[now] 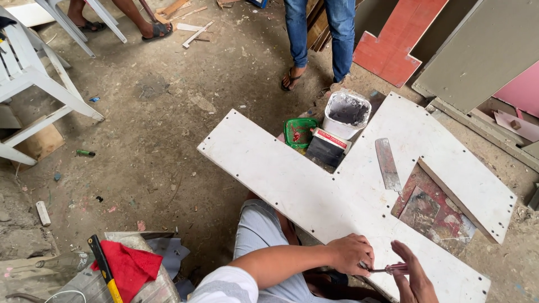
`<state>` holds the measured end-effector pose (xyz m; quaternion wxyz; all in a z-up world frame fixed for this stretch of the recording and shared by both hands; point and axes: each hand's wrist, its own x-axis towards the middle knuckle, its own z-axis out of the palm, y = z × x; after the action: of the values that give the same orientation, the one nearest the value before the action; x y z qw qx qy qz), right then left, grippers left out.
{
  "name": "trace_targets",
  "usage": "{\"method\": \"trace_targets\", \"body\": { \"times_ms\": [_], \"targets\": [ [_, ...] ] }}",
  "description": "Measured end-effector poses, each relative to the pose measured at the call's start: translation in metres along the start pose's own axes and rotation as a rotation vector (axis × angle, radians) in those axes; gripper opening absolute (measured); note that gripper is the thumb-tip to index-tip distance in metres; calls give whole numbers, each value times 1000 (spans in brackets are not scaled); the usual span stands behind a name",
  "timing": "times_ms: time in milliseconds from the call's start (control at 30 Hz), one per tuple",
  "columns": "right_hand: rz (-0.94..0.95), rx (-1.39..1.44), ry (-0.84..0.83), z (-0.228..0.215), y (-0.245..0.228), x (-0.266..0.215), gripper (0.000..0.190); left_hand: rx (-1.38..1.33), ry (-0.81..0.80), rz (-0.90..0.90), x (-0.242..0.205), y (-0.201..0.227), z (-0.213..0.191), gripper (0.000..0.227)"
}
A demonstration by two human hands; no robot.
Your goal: The person sands a white wooden board with a sanding block, then uses a screwdriver to scrape the surface. The person works on a single board placed on their lap.
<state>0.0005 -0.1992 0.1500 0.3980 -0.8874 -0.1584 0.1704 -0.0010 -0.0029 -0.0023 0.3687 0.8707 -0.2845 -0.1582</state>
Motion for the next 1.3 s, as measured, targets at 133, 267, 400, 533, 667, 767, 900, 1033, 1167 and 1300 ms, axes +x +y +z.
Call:
{"method": "trace_targets", "body": {
  "times_ms": [133,267,400,533,667,767,900,1033,1167,1300],
  "targets": [
    [-52,-66,-18,-1,-14,-6,58,2,8,4,-2,0,-2,40],
    [-81,-313,60,-5,-21,-1,50,20,4,15,-4,5,-5,43],
    [-171,-229,-10,-8,-4,1,62,37,33,36,-2,1,-1,40],
    [-182,-262,-51,-12,13,5,43,18,38,41,-3,4,-2,39],
    [-19,-590,-42,-21,-6,5,25,43,-10,25,-3,8,-2,42],
    [8,-547,-177,-20,6,10,27,50,-21,14,-4,2,-6,42],
    [-105,-606,-142,-18,8,10,28,57,1,33,-2,-1,-3,38],
    [28,-773,-216,-23,14,18,38,56,-16,27,-3,2,-5,41],
    [-124,-409,-281,-25,4,15,24,37,5,34,-3,2,-6,37],
    [-13,-709,-204,-19,14,19,22,72,-22,41,-4,7,-7,39]
  ]
}}
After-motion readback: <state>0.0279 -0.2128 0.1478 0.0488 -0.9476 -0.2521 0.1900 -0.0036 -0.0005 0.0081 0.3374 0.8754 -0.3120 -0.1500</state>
